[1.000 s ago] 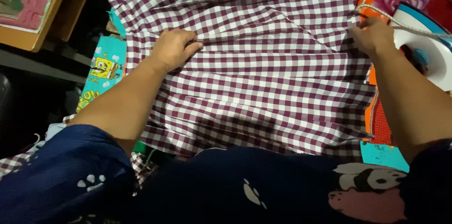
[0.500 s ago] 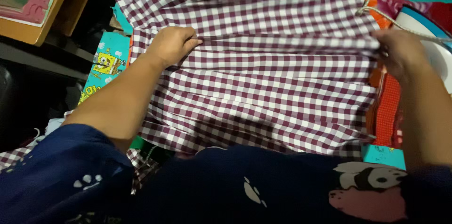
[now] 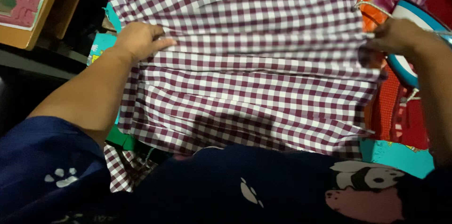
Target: The person irons a maroon and white checkered shirt laid on a table. They repeatedly smooth the fabric with their hands and pass a blue and white iron over different sections, adjusting the shirt between passes.
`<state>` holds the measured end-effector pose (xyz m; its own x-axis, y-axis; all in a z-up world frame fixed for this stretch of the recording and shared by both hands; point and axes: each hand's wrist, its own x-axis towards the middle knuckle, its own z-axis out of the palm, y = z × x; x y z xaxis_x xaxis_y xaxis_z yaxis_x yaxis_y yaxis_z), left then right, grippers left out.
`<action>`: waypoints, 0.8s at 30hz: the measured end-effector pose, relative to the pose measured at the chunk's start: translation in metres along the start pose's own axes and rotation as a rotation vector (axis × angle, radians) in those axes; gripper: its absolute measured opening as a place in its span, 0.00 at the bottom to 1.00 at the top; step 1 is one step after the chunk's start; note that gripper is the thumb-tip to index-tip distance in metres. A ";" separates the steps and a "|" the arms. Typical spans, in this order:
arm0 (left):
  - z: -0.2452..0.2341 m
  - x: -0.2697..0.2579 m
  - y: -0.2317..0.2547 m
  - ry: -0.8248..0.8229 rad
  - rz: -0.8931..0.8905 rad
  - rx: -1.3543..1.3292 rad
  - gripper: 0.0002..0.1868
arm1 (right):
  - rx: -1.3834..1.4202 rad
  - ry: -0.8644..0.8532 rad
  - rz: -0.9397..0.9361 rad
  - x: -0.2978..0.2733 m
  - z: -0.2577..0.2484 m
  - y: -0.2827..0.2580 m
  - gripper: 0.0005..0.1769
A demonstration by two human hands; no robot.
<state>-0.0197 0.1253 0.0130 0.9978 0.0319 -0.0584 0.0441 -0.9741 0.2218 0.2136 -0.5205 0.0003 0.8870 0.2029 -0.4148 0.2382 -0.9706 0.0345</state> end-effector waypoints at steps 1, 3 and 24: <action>0.001 -0.001 -0.003 0.005 -0.047 -0.035 0.29 | 0.021 0.048 -0.015 0.008 0.002 -0.004 0.26; 0.007 -0.003 -0.009 0.053 -0.045 -0.013 0.27 | 0.057 0.135 -0.083 0.019 0.003 -0.018 0.27; 0.044 0.005 -0.032 0.229 -0.023 -0.016 0.16 | 0.179 0.055 -0.229 0.050 -0.005 -0.116 0.35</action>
<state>-0.0188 0.1463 -0.0373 0.9817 0.1058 0.1584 0.0659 -0.9688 0.2390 0.2323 -0.3976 -0.0195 0.8395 0.4211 -0.3434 0.3653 -0.9052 -0.2171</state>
